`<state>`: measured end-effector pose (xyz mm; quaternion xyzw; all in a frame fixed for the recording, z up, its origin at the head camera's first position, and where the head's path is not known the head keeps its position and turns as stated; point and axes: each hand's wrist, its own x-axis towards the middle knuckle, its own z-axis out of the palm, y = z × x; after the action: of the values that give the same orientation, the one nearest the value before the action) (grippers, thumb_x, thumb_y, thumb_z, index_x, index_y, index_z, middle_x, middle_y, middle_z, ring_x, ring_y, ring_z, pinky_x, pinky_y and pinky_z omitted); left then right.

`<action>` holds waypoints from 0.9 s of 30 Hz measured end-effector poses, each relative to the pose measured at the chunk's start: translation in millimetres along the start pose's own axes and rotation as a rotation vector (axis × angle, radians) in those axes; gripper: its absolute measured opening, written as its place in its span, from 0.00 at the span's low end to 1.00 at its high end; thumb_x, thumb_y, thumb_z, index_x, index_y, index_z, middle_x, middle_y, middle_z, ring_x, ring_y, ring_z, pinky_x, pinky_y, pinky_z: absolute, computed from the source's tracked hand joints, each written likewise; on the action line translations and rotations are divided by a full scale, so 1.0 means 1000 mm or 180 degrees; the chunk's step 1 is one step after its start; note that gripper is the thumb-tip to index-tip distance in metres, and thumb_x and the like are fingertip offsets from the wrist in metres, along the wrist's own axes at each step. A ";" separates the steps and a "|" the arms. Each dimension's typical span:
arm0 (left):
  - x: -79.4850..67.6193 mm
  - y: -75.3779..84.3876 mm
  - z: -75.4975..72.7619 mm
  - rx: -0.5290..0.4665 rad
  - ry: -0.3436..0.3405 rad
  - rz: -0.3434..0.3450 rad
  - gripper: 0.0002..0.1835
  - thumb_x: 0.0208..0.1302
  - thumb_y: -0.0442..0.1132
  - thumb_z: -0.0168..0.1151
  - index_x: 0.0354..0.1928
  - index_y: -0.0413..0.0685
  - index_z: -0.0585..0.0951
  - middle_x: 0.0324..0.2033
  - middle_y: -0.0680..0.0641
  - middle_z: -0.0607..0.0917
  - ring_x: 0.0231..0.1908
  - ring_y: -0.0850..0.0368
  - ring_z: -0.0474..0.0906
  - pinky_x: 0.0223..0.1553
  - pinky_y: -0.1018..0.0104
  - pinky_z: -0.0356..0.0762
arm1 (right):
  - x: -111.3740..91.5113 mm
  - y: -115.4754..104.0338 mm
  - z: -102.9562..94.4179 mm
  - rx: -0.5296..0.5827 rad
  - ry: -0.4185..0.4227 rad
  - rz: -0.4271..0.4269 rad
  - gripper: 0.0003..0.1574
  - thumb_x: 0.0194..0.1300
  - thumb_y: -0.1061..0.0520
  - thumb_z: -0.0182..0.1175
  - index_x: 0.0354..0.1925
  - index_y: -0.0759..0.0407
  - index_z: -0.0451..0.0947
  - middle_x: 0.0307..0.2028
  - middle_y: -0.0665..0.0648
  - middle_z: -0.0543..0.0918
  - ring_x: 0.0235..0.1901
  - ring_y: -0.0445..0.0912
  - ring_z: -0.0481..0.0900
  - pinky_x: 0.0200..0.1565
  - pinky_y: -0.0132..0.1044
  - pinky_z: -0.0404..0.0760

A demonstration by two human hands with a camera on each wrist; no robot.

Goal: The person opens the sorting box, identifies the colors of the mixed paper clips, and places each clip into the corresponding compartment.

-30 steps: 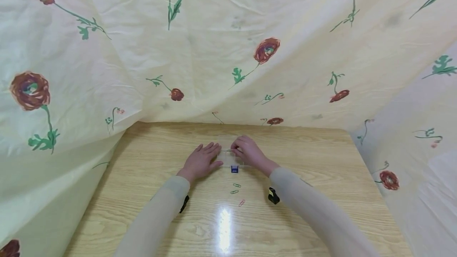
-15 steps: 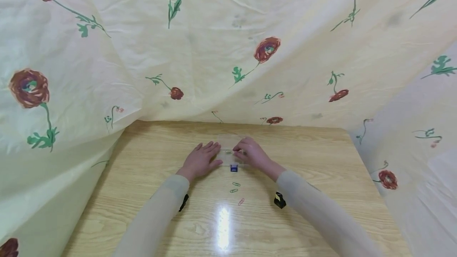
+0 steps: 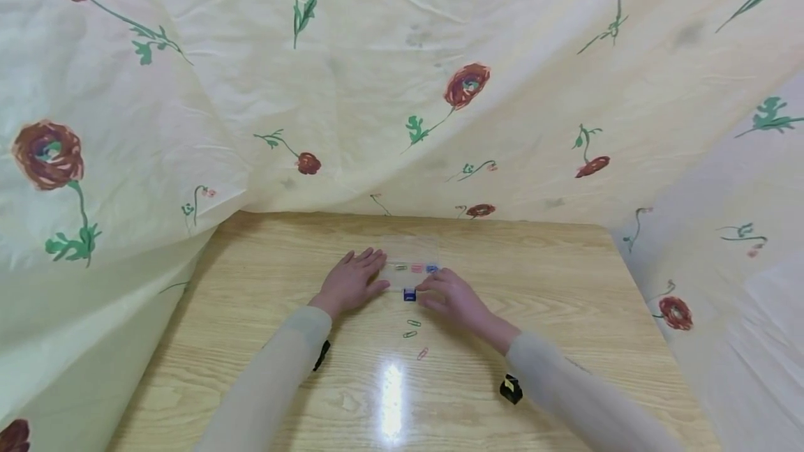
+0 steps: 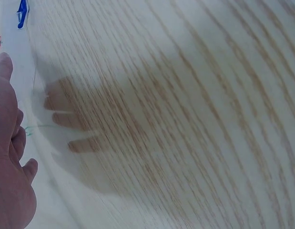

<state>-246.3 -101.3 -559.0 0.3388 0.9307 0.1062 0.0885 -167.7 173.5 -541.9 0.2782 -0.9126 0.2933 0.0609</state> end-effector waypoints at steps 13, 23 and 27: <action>0.000 -0.003 0.001 0.0036 -0.0002 0.0003 0.39 0.83 0.66 0.44 0.85 0.52 0.61 0.83 0.51 0.61 0.83 0.50 0.53 0.84 0.46 0.48 | -0.024 -0.004 0.016 0.0081 -0.0150 0.0063 0.18 0.68 0.56 0.73 0.55 0.59 0.88 0.51 0.54 0.88 0.54 0.49 0.82 0.60 0.49 0.85; 0.001 -0.002 0.001 -0.0002 0.0029 0.0008 0.39 0.83 0.65 0.45 0.84 0.52 0.61 0.83 0.51 0.61 0.83 0.50 0.54 0.84 0.45 0.49 | -0.031 0.000 0.028 0.0004 -0.0143 -0.0102 0.16 0.68 0.55 0.75 0.52 0.57 0.89 0.48 0.50 0.88 0.51 0.46 0.82 0.56 0.44 0.86; 0.001 -0.002 0.002 0.0015 0.0011 -0.0001 0.39 0.83 0.65 0.44 0.84 0.52 0.61 0.83 0.51 0.61 0.83 0.50 0.54 0.84 0.46 0.48 | -0.033 0.001 0.032 -0.0020 -0.0109 -0.0155 0.14 0.68 0.56 0.75 0.51 0.57 0.89 0.48 0.50 0.88 0.51 0.45 0.82 0.56 0.44 0.86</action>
<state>-247.4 -101.9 -561.4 0.3386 0.9311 0.1047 0.0861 -138.6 171.2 -577.6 0.3052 -0.9074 0.2841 0.0533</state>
